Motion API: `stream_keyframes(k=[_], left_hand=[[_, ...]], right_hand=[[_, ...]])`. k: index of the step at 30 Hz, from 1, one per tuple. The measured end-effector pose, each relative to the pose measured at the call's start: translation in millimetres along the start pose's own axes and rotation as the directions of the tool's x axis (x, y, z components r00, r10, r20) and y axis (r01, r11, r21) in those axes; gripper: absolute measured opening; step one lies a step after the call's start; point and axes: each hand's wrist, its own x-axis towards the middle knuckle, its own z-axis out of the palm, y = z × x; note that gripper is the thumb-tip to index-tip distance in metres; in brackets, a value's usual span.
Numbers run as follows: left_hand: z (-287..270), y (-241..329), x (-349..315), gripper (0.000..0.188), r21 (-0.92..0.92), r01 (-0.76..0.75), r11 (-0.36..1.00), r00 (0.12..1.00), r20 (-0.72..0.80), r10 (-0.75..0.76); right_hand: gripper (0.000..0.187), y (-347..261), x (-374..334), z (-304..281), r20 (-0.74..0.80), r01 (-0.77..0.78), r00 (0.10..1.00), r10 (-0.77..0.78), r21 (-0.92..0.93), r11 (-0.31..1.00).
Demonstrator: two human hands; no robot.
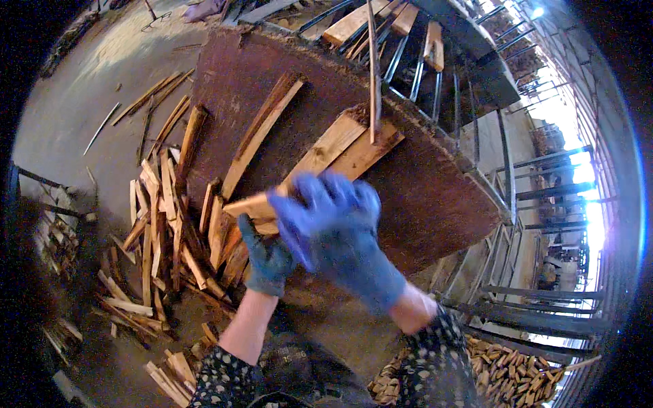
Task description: The person picks up wooden planks from a large pile on the floor and stacks them into a neat pile. The person wears blue gloves and repeatedly handles the planks one by one or in small groups, moving them from a disorganized heap to an organized stack.
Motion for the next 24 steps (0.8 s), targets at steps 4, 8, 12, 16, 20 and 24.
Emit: stream_keyframes(k=[4,8,12,16,20,24], left_hand=[[-17.1,-40.9,-35.1,0.064,0.356,-0.352,0.865,0.932,0.052,0.358],[-45.9,-47.4,-42.9,0.049,0.071,-0.044,0.997,0.993,-0.104,0.051],[-63.4,-58.3,-51.4,0.052,0.127,-0.053,0.99,0.981,-0.181,0.076],[-77.6,-51.7,-56.0,0.054,0.063,-0.12,0.991,0.988,-0.092,0.126],[-72.2,-42.3,-70.6,0.058,0.074,-0.151,0.986,0.984,-0.079,0.157],[-47.3,-59.0,-81.0,0.063,0.13,-0.079,0.988,0.973,-0.206,0.105]], right_hand=[[0.038,-12.3,-93.3,-24.4,0.16,0.069,0.985,-0.069,0.005,0.998],[0.04,-18.3,-145.8,-42.9,0.435,0.082,0.895,-0.098,0.056,0.995],[0.041,-8.6,-143.3,-58.6,0.589,0.065,0.774,-0.232,0.291,0.955],[0.035,31.9,-98.7,-41.2,0.532,-0.314,0.738,-0.415,0.815,0.487],[0.038,59.4,-4.1,24.4,0.182,0.143,0.955,-0.233,0.405,0.903],[0.048,136.4,29.5,124.5,0.399,0.578,0.807,-0.435,-0.385,0.719]])
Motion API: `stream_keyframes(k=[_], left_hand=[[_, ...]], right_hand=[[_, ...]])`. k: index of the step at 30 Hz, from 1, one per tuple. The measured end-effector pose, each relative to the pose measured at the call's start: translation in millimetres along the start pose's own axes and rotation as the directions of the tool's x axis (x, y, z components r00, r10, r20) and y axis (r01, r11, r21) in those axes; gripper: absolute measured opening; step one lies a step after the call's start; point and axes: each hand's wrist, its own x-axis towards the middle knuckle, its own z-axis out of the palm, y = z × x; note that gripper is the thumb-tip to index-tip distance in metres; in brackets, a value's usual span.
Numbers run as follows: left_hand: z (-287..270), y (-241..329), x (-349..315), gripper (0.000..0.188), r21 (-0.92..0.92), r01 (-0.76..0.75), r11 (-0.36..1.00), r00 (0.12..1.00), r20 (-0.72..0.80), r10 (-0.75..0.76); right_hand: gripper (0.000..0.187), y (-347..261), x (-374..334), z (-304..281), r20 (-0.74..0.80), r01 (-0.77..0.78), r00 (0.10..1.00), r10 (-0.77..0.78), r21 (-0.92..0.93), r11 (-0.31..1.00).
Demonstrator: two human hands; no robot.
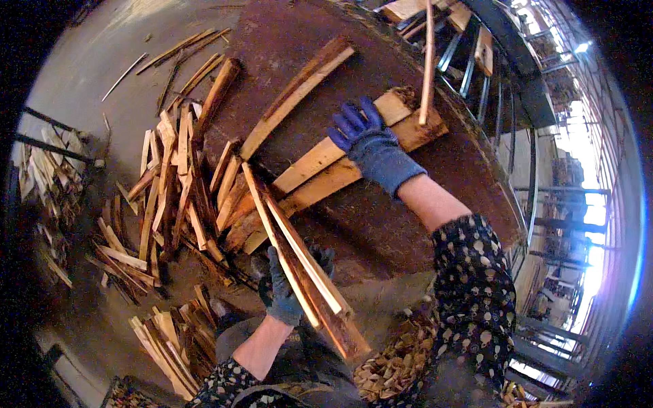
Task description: The person picks up wooden planks from a large pile on the floor and stacks them into a neat pile. The person wears blue gloves and repeatedly handles the planks one by one or in small groups, moving them from a disorganized heap to an organized stack.
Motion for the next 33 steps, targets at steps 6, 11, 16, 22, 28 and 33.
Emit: stream_keyframes(k=[6,11,16,22,28,33], left_hand=[[-32.5,1.6,-30.2,0.076,-0.253,0.104,0.962,0.973,0.224,-0.047],[-38.7,7.3,-42.4,0.087,-0.202,0.141,0.969,0.88,0.475,-0.029],[-33.4,19.5,-37.0,0.081,-0.25,0.156,0.956,0.952,0.295,-0.078],[-35.3,11.4,-34.4,0.072,-0.194,0.125,0.973,0.968,0.24,-0.076],[-21.3,5.6,-51.7,0.072,-0.249,0.143,0.958,0.949,0.308,-0.061],[-6.4,17.5,-65.6,0.07,-0.287,0.121,0.95,0.933,0.358,-0.011]], right_hand=[[0.038,5.3,23.8,-11.0,0.163,0.01,0.986,-0.013,0.021,1.0],[0.036,-3.0,26.4,-40.5,0.311,0.027,0.95,-0.027,0.006,1.0],[0.038,25.0,-60.9,-19.6,-0.044,0.16,0.986,-0.16,-0.02,0.987],[0.046,38.4,-57.0,-11.4,0.006,0.098,0.995,-0.098,-0.04,0.994],[0.045,44.8,-46.9,-26.4,0.216,0.194,0.959,-0.183,-0.033,0.98],[0.061,11.6,-92.1,-77.2,0.651,-0.269,0.744,-0.148,0.496,0.826]])
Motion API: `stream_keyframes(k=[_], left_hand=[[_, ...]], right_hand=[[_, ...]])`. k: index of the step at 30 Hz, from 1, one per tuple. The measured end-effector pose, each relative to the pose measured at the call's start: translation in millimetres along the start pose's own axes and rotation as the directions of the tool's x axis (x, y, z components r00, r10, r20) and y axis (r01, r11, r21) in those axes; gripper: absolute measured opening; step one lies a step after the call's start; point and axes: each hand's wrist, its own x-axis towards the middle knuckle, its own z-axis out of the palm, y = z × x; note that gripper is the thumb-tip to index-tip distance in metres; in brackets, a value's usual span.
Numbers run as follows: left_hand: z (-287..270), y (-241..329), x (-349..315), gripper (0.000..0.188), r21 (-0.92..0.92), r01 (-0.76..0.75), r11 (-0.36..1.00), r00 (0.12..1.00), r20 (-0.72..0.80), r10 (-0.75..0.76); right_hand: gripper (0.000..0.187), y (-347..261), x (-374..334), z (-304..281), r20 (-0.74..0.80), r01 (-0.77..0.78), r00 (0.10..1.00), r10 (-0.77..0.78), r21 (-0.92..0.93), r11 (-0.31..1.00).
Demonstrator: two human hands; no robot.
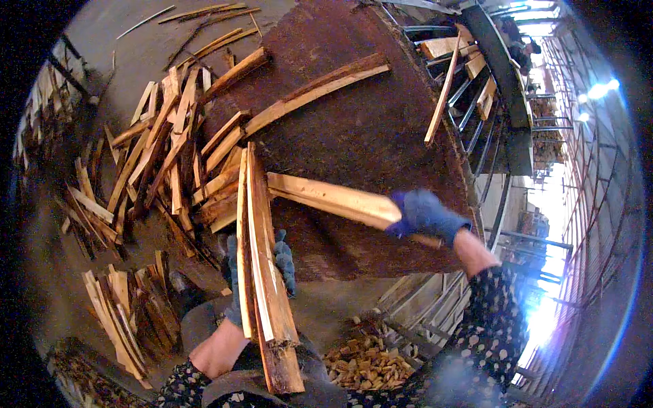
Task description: The person picks up wooden planks from a large pile on the floor and stacks them into a neat pile. The person wears blue gloves and repeatedly handles the planks one by one or in small groups, moving them from a disorganized heap to an organized stack.
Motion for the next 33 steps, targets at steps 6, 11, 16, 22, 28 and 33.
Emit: stream_keyframes(k=[6,11,16,22,28,33], left_hand=[[18.2,-0.2,-35.3,0.06,0.451,-0.187,0.873,0.934,-0.193,0.3],[-23.9,40.3,-78.7,0.046,0.689,-0.21,0.693,0.833,-0.245,0.496],[-58.6,70.2,-144.2,0.045,0.865,-0.223,0.45,0.706,-0.175,0.686],[-98.0,88.2,-243.1,0.048,0.909,-0.23,0.347,0.664,-0.114,0.739],[-109.6,118.2,-328.9,0.047,0.881,-0.277,0.384,0.615,-0.145,0.775],[-113.1,132.8,-392.4,0.044,0.797,-0.457,0.396,0.518,-0.123,0.846]], right_hand=[[0.038,-52.5,-119.8,130.0,0.389,-0.397,0.918,0.079,0.893,0.212],[0.024,-161.0,-199.9,175.3,-0.082,0.08,0.997,-0.004,0.962,0.26],[0.039,-240.0,-186.3,194.6,0.306,-0.27,0.951,0.052,0.899,-0.345],[0.044,-369.4,-164.5,163.6,0.135,-0.099,0.988,0.071,0.921,-0.377],[0.035,-482.8,-90.4,154.1,0.086,-0.107,0.991,-0.098,0.965,-0.238],[0.034,-541.1,-46.0,184.1,-0.113,0.118,0.953,-0.282,0.993,-0.001]])
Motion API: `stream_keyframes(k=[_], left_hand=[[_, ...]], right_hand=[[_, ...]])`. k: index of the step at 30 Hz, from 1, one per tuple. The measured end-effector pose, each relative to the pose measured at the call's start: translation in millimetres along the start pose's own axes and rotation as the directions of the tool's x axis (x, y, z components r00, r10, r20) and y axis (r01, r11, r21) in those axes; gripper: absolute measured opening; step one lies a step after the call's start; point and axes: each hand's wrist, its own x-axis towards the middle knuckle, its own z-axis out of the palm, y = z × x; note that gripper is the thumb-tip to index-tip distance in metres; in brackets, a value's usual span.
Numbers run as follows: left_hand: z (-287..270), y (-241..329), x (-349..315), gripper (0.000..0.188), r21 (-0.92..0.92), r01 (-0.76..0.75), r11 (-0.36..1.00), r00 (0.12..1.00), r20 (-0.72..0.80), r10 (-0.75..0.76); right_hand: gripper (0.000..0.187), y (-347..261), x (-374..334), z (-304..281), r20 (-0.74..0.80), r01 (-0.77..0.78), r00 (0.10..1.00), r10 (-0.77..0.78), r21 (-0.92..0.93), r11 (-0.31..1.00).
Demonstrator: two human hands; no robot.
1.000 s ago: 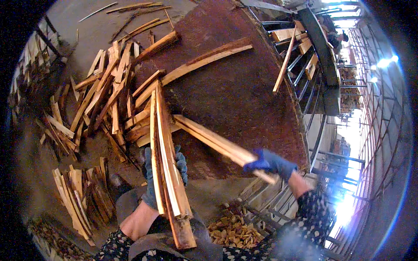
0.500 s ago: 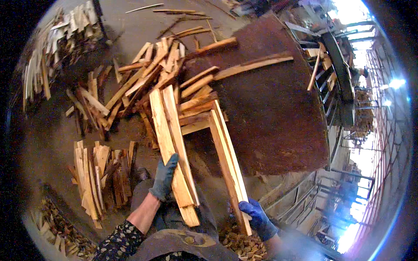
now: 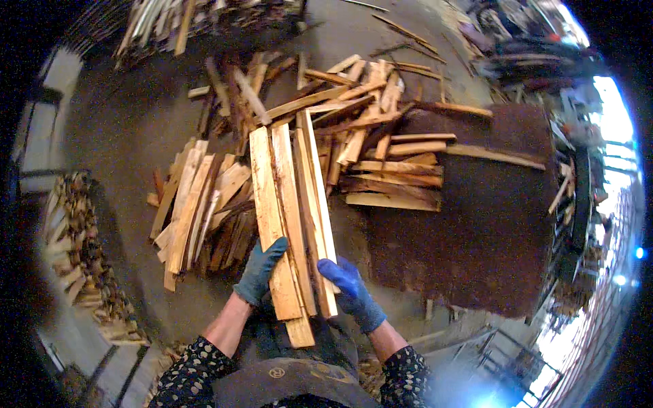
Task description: The person picks up wooden planks from a large pile on the floor and stacks them into a neat pile. The person wears blue gloves and repeatedly handles the planks one by one or in small groups, moving them from a disorganized heap to an organized stack.
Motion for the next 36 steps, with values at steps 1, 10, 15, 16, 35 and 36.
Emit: stream_keyframes(k=[1,10,15,16,35,36], left_hand=[[-17.0,8.1,-6.2,0.044,-0.044,-0.004,0.999,0.999,-0.043,0.002],[-166.6,34.7,-27.9,0.049,0.18,-0.109,0.978,0.935,-0.317,0.163],[-211.7,25.4,-65.7,0.053,0.086,-0.124,0.989,0.899,-0.411,0.148],[-213.6,25.9,-73.2,0.053,0.075,-0.137,0.988,0.895,-0.419,0.156],[-503.0,100.8,-250.0,0.055,0.067,-0.41,0.91,0.739,-0.56,0.375],[-523.4,109.2,-273.9,0.054,-0.002,-0.417,0.909,0.719,-0.612,0.329]], right_hand=[[0.035,-9.5,4.1,17.1,0.045,-0.043,0.998,0.044,-0.024,0.999],[0.043,1.5,28.5,52.3,0.291,-0.29,0.906,0.307,-0.099,0.952],[0.051,13.1,18.1,53.0,0.284,-0.174,0.924,0.255,-0.284,0.943],[0.055,16.4,15.6,54.2,0.269,-0.19,0.923,0.276,-0.307,0.933],[0.026,1.2,-88.5,360.4,0.152,-0.015,0.982,0.112,-0.53,0.848],[0.025,1.6,-90.7,382.8,0.131,-0.094,0.973,0.189,-0.522,0.848]])
